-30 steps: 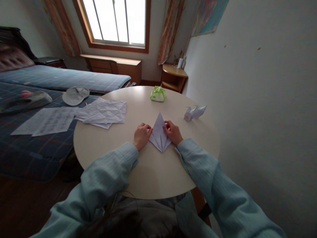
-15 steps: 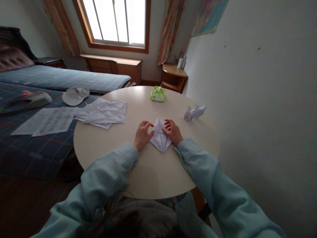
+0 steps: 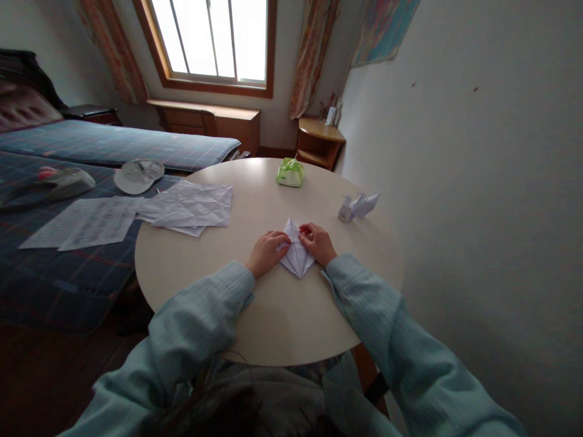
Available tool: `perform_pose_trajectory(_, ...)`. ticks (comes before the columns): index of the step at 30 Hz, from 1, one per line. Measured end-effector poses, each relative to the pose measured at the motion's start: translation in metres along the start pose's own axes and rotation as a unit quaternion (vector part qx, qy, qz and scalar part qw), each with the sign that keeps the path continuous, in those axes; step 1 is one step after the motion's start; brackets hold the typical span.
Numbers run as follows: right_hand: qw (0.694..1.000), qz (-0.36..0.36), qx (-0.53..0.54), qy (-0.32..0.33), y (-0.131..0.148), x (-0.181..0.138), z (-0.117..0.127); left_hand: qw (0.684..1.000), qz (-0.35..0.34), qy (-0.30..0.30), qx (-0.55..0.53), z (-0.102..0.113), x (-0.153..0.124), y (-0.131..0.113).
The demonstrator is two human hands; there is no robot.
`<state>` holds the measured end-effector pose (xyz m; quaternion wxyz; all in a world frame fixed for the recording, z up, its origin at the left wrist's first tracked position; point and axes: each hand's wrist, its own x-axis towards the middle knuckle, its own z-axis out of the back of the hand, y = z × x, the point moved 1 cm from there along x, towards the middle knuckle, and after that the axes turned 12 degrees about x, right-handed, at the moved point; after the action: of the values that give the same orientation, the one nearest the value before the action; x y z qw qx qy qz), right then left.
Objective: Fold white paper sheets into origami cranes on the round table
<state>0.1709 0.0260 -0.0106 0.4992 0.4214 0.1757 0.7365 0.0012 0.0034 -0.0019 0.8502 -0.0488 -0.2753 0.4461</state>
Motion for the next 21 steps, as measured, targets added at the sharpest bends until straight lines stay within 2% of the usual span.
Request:
perform_pose_trajectory(11,0.999,-0.040,0.004,-0.035,0.0010,-0.0010,0.0003,0.991,0.078,0.020,0.106,0.0015,-0.0017,-0.0023)
perform_pose_trajectory(17,0.995,-0.079,-0.029,-0.062,0.0033,-0.0008,0.0034,0.985,0.096,0.036,0.141,0.0025,-0.0026,-0.0045)
perform_pose_trajectory(21,0.995,-0.069,-0.006,-0.073,0.0052,-0.0007,0.0033,0.984,0.095,0.038,0.148,0.0033,-0.0026,-0.0053)
